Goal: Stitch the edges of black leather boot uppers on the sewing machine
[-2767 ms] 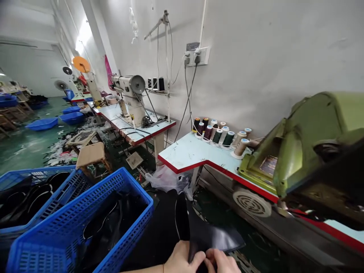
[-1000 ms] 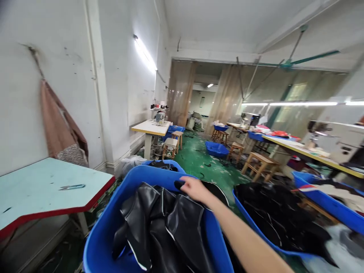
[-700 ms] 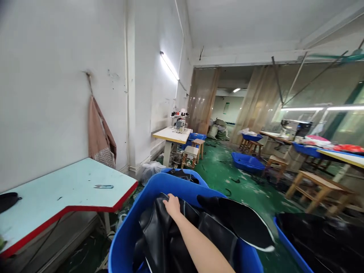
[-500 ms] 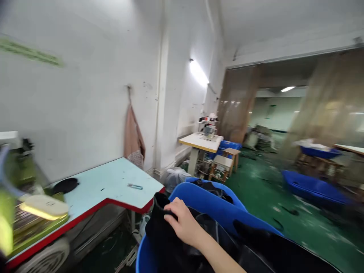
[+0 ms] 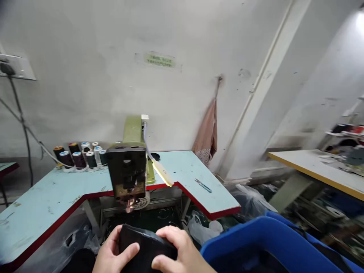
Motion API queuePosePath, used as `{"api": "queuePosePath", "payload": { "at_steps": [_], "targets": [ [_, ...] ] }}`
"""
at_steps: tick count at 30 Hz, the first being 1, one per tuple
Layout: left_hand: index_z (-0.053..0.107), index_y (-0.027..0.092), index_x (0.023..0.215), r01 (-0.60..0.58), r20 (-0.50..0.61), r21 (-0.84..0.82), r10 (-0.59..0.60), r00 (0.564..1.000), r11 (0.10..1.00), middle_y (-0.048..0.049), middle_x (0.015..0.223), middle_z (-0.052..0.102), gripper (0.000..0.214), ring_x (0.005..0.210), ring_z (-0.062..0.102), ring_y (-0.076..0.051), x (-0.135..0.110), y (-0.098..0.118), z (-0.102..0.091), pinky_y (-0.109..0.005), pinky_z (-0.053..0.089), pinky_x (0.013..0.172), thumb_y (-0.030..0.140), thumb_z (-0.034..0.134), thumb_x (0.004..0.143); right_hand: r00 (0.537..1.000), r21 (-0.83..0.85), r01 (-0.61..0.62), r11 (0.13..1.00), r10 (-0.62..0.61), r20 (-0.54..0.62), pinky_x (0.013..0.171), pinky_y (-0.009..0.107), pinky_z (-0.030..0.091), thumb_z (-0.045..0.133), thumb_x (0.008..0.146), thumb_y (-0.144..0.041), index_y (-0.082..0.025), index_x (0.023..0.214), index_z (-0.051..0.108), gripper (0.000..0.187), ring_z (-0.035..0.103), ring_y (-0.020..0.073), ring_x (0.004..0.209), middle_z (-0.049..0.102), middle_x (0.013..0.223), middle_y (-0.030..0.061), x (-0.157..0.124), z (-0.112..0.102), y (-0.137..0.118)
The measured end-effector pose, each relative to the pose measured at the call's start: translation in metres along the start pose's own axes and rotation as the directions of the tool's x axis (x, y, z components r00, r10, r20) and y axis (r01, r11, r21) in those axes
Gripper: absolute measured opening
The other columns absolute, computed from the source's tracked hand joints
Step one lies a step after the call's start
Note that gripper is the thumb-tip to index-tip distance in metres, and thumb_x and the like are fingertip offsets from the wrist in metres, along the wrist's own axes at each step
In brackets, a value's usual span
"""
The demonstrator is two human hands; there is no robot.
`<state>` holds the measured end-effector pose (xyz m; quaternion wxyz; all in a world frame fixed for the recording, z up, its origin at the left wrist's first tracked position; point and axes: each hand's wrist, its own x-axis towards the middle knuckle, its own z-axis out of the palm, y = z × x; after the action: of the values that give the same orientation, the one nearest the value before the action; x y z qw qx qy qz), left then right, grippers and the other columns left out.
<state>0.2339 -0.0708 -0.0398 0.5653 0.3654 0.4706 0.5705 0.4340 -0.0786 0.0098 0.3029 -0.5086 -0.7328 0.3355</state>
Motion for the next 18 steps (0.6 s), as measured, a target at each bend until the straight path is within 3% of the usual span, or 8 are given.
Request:
{"api": "queuePosePath", "payload": {
  "at_steps": [3,5,9,14,18],
  "targets": [
    [0.063,0.017,0.071,-0.065,-0.134,0.021,0.067,0.989,0.998,-0.0016,0.065,0.062,0.047,0.065,0.056,-0.018,0.01,0.006,-0.008,-0.027,0.046,0.061,0.06,0.078,0.059,0.999,0.089,-0.046,0.995,0.044,0.022,0.072,0.032,0.042,0.065,0.075,-0.037,-0.019,0.06,0.055,0.025,0.053,0.0203,0.073,0.056,0.069,0.0016,0.031,0.018,0.008],
    [0.063,0.017,0.067,-0.1,-0.174,0.04,0.106,0.979,0.994,-0.0013,0.064,0.06,0.045,0.065,0.055,-0.018,0.014,0.012,-0.009,-0.027,0.045,0.063,0.06,0.076,0.061,0.999,0.162,-0.036,0.986,0.035,0.009,0.074,0.032,0.041,0.062,0.077,-0.043,-0.018,0.058,0.053,0.032,0.052,0.0205,0.076,0.053,0.07,0.0017,0.048,0.019,0.014],
    [0.065,0.017,0.066,-0.104,-0.159,0.068,0.114,0.981,0.992,-0.0009,0.064,0.058,0.043,0.065,0.05,-0.016,0.023,0.019,-0.007,-0.025,0.042,0.063,0.058,0.077,0.061,0.998,0.248,-0.056,0.967,0.059,-0.004,0.073,0.032,0.039,0.067,0.073,-0.045,-0.018,0.063,0.057,0.031,0.05,0.0201,0.075,0.054,0.072,0.0015,0.067,0.006,0.025],
    [0.06,0.017,0.059,-0.086,-0.143,0.08,0.097,0.985,0.993,0.0016,0.057,0.047,0.048,0.059,0.04,-0.013,0.031,0.016,0.0,-0.024,0.035,0.057,0.062,0.075,0.061,0.991,0.283,-0.113,0.952,0.128,-0.035,0.066,0.028,0.037,0.07,0.071,-0.04,-0.018,0.064,0.057,0.027,0.048,0.017,0.069,0.052,0.069,-0.0007,0.071,-0.01,0.024],
    [0.059,0.016,0.058,-0.089,-0.171,0.103,0.106,0.98,0.991,0.0019,0.056,0.048,0.049,0.058,0.039,-0.013,0.034,0.014,0.004,-0.023,0.035,0.056,0.063,0.074,0.061,0.989,0.271,-0.128,0.954,0.144,-0.039,0.064,0.028,0.037,0.07,0.07,-0.039,-0.018,0.064,0.058,0.026,0.047,0.0167,0.069,0.052,0.068,-0.0004,0.074,-0.014,0.02]
  ]
}}
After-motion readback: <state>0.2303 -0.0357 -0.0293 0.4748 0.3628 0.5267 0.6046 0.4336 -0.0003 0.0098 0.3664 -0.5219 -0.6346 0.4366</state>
